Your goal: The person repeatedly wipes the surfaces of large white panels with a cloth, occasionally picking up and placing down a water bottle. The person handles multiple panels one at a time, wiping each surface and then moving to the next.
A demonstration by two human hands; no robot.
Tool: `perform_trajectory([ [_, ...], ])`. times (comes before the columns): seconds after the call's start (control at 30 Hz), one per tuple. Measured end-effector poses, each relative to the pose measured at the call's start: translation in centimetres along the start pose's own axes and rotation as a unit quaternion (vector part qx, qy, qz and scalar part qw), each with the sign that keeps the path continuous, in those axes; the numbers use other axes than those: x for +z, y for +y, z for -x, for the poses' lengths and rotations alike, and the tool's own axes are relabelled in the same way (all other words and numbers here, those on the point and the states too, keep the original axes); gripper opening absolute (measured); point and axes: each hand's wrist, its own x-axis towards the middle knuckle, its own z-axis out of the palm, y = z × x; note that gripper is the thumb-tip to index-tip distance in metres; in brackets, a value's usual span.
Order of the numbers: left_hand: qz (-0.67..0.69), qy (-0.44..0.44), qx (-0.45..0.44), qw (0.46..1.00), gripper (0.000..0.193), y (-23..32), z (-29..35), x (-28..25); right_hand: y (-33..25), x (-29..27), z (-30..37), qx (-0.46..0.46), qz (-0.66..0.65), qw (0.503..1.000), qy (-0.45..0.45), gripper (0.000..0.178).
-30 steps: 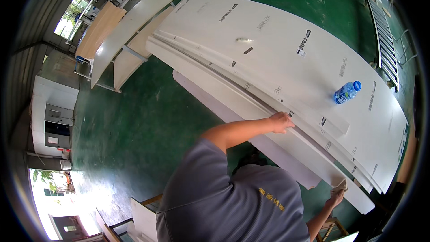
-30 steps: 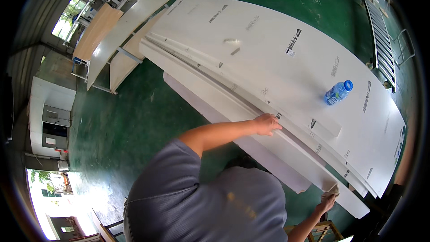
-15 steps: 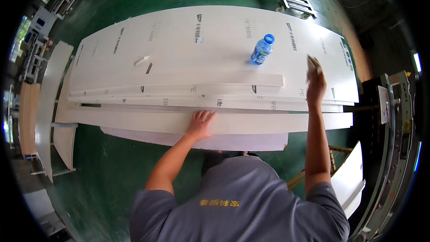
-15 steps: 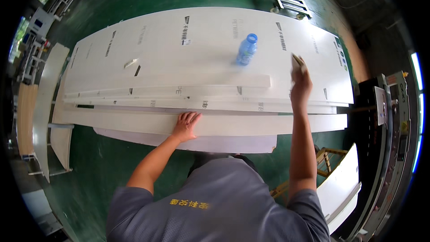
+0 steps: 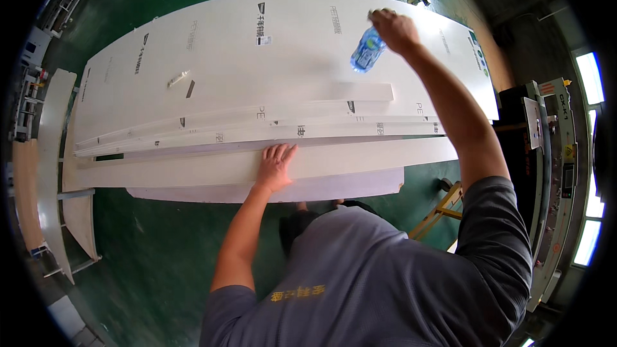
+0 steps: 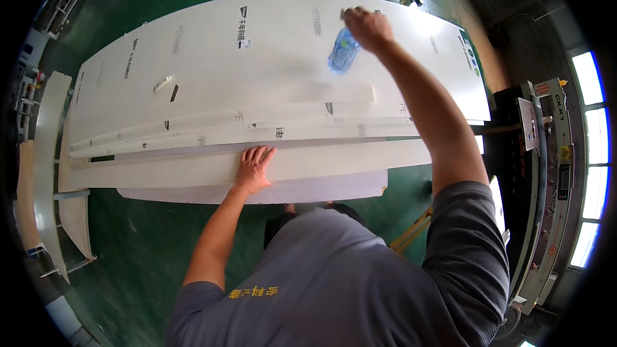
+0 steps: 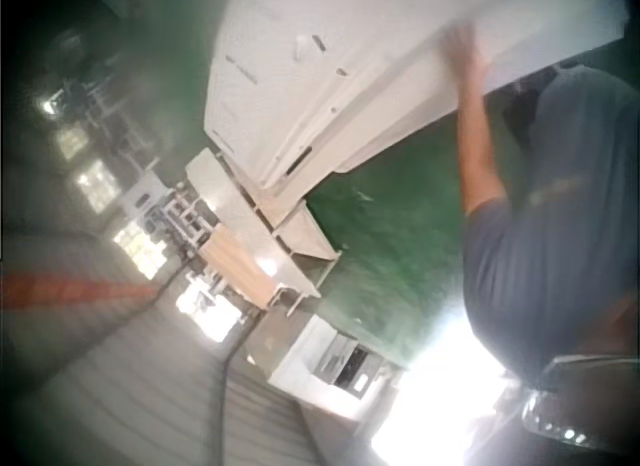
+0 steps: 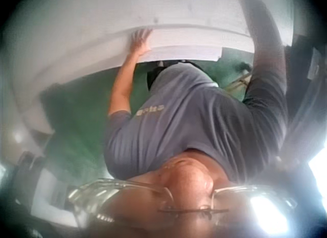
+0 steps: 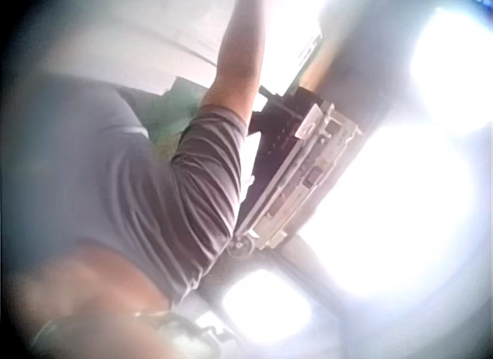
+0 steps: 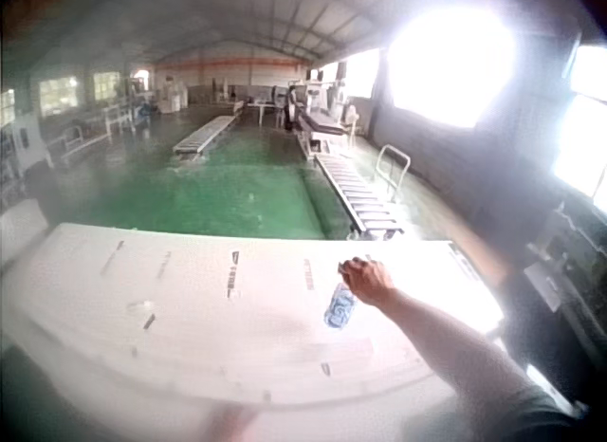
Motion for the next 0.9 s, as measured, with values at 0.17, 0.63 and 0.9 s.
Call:
perform_trajectory([
  [0.17, 0.005, 0.022, 0.002, 1.0, 0.108, -0.7, 0.5, 0.2, 9.3, -7.8, 0.4, 0.099, 0.071, 0.986, 0.116, 0.024],
  [0.63, -0.004, 0.01, -0.003, 1.0, 0.104, -0.2, 0.1, -0.3, 7.2, 0.2, 9.4, 0.211, 0.026, 0.976, -0.047, 0.028],
  [0.9, -0.017, 0.0, -0.01, 1.0, 0.105, 0.1, 0.3, -0.8, 8.9, -4.4, 11.4, 0.234, -0.018, 0.96, 0.151, 0.026],
])
